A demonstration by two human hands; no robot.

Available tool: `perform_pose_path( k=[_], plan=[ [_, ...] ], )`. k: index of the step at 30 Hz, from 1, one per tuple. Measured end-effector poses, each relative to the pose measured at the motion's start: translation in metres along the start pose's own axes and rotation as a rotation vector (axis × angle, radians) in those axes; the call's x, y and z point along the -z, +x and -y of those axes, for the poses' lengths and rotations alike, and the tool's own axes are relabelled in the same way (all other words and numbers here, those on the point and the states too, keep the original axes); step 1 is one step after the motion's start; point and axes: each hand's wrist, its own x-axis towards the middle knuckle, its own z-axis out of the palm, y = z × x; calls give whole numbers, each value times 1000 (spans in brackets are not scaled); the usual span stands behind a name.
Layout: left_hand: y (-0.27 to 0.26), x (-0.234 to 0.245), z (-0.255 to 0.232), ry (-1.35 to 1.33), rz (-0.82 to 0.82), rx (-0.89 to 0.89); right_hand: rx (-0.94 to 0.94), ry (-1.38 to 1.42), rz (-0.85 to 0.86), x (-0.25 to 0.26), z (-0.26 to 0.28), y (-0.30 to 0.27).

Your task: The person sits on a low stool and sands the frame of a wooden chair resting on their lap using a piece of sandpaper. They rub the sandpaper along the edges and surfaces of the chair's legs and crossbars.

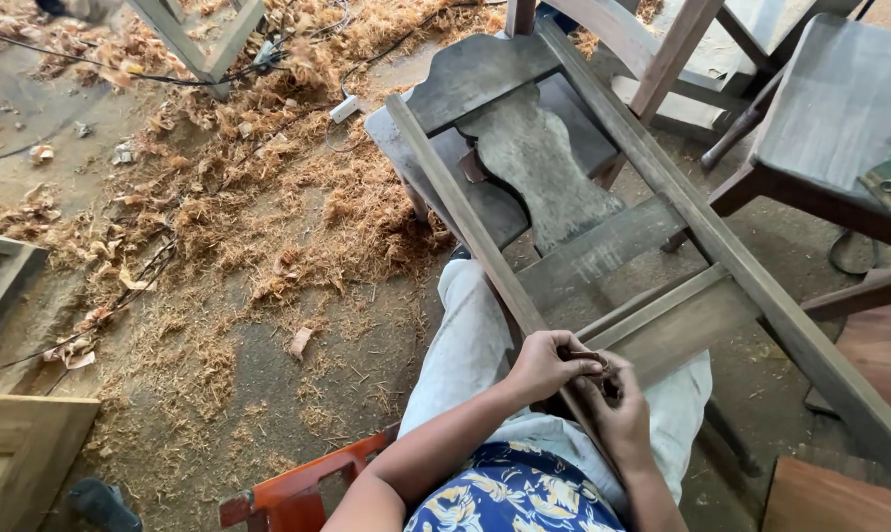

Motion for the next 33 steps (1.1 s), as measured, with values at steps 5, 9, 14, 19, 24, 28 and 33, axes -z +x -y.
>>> perform_pose_path(
  k=[5, 9, 14, 19, 24, 28, 33],
  plan=[
    [-4, 5, -14, -37, 29, -52, 36, -98, 7, -3, -11, 5],
    [-1, 8, -4, -51, 72, -78, 79, -30, -80, -8, -29, 8],
    [-1, 11, -7, -44, 39, -70, 91, -39, -35, -8, -24, 8],
    [7, 11, 0, 148, 38, -19, 61, -47, -13, -7, -23, 8],
    [5, 14, -10, 163, 67, -45, 60, -78, -33, -8, -26, 9],
    [10, 17, -2, 248, 112, -80, 33, -33, -32, -7, -22, 7],
    [3, 15, -14, 258, 73, 6, 48, -52, -23, -6, -20, 5]
  ],
)
